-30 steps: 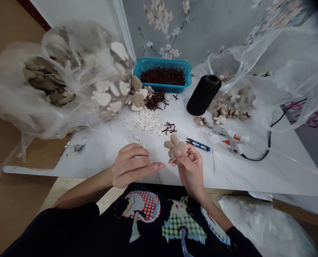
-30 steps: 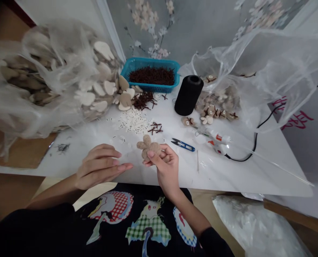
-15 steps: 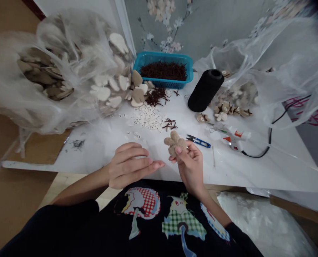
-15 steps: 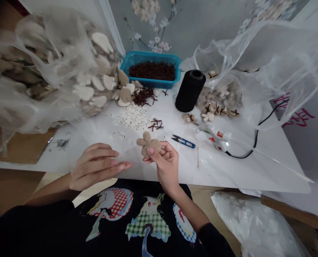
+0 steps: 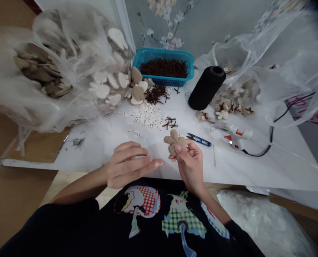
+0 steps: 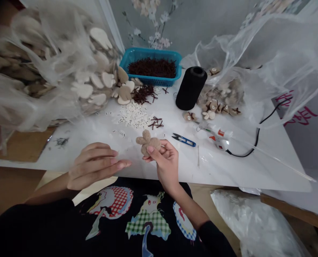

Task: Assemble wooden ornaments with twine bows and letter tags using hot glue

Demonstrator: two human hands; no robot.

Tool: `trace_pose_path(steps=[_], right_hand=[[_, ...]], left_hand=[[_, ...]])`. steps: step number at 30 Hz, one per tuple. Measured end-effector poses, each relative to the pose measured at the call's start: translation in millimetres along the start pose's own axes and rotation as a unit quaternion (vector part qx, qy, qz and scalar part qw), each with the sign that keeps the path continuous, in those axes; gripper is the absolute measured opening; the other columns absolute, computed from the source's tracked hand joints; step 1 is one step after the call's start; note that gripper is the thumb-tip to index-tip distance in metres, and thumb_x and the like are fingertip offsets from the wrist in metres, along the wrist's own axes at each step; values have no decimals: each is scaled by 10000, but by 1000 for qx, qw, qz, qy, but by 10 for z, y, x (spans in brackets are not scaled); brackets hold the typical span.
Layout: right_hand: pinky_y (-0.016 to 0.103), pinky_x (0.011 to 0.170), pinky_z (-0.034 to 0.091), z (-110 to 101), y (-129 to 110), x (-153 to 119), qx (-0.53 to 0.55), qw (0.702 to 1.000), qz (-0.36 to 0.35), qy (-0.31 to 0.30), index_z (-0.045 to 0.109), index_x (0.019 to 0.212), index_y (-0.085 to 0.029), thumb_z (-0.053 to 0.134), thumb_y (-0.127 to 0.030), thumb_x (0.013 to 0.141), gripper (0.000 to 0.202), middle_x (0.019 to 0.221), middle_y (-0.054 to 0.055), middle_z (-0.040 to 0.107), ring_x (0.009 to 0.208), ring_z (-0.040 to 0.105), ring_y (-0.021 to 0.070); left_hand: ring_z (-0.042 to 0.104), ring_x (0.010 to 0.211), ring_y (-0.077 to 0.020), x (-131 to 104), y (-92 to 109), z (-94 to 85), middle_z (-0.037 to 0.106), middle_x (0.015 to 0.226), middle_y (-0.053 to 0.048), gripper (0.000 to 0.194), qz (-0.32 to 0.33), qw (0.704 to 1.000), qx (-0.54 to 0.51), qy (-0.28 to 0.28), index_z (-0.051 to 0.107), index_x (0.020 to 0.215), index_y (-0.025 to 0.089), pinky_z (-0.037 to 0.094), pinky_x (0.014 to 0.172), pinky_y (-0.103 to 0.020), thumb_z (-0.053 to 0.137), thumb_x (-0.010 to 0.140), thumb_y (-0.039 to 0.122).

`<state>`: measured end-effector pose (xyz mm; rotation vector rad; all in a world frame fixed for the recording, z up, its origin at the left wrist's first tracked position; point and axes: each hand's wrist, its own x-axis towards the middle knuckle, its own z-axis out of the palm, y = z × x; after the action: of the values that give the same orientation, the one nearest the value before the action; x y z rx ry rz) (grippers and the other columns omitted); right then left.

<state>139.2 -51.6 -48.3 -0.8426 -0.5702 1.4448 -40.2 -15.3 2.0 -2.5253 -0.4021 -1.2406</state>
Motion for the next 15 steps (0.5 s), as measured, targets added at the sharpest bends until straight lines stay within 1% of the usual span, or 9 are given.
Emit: trace_pose_path(steps=[2,5,10,12,15], right_hand=[[192,481,507,-5,3,1,4,1000,0,-2,620,773,-210,751,-249,743,140,637,-65,675,506,638,95],[198,483,516,-12,7,1,2,1000,1,1,619,774,-209,752,-253,741,144,630,-66,672,501,634,97],[209,482,519,-14,12,-1,-8,1000,5,5,611,791,-213,753,-268,737,161,620,-70,664,496,629,101],[218,483,519,-16,13,0,-18,1000,8,9,603,795,-217,755,-289,733,179,631,-69,667,489,621,101],[238,487,525,-20,14,3,-38,999,12,16,588,789,-216,756,-323,728,208,644,-64,672,484,612,104]], left_hand=[[642,549,-81,-16,5,-6,626,591,118,251,-9,1000,2,-2,648,817,272,554,504,-201,804,682,129],[640,594,-80,-33,6,-7,637,631,109,276,-4,1000,1,-5,659,817,263,553,533,-204,818,651,111],[636,625,-91,-56,-2,1,647,671,95,332,7,1000,-5,3,676,849,304,560,552,-210,818,637,93],[635,590,-93,-75,-4,0,641,650,100,330,-3,1000,-8,-7,670,864,323,558,530,-210,812,654,112],[631,547,-97,-118,-8,-9,637,633,104,374,-36,999,-29,-25,660,939,373,555,496,-216,797,685,134]])
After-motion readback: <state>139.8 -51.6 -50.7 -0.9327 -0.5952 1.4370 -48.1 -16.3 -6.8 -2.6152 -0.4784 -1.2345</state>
